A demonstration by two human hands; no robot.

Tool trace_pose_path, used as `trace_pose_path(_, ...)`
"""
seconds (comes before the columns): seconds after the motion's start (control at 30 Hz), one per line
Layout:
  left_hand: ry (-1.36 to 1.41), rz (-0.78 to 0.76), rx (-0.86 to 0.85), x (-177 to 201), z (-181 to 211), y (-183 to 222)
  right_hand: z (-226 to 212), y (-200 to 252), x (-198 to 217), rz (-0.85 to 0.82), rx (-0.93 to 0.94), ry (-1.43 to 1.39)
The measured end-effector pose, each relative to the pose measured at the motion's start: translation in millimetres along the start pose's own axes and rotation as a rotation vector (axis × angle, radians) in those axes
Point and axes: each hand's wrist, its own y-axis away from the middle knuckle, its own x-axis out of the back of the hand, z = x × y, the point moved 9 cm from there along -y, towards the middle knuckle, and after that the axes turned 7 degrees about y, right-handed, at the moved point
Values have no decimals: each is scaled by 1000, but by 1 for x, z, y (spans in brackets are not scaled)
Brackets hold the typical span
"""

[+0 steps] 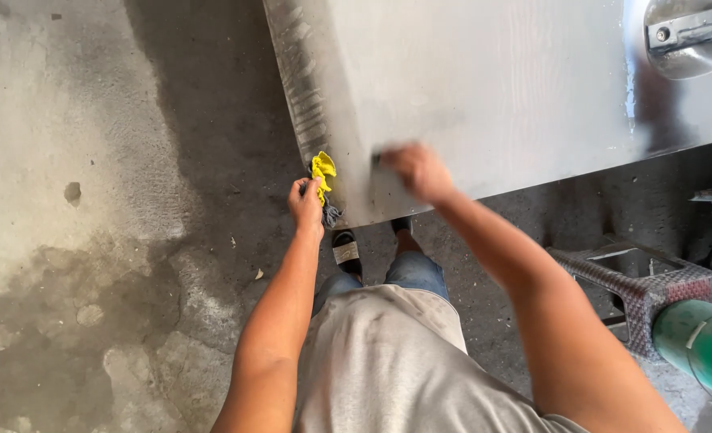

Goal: The person scrubs a white car door panel with a black sponge and a yellow cloth, repeatedly dipping the sponge into a green bucket of water to rinse it. They wipe the surface thoroughly, focusing on the edges and the area around the door handle.

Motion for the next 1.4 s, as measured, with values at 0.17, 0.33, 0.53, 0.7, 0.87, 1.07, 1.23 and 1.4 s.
trace_pose_path(0.17, -24, -4, 19, 1, 1, 5, 11, -46, 9, 173, -151, 74)
trace_pose_path(0.33, -57, -17, 1, 1, 1, 4, -85, 38, 2, -24, 111, 32)
trace_pose_path(0.53, -176, -50, -72, -13, 14, 14, -72, -10, -7, -102, 332, -19)
trace_pose_path(0.7, -163, -54, -17, -10, 5, 4, -51, -73, 12, 20, -11, 78)
trace_pose_path(0.87, -188, -37, -30, -8, 9, 7, -100, 38, -1, -98, 93, 64)
trace_pose_path(1.07, -263, -64, -173, -12, 14, 8, -78, -10, -2, -30, 206, 15)
trace_pose_path(1.23, -347, -10, -277, -17, 12, 9, -47, -100, 2, 61, 116, 91)
trace_pose_path(1.4, -305, 44, -270, -11, -1, 14, -65, -20, -22, -13, 268, 38)
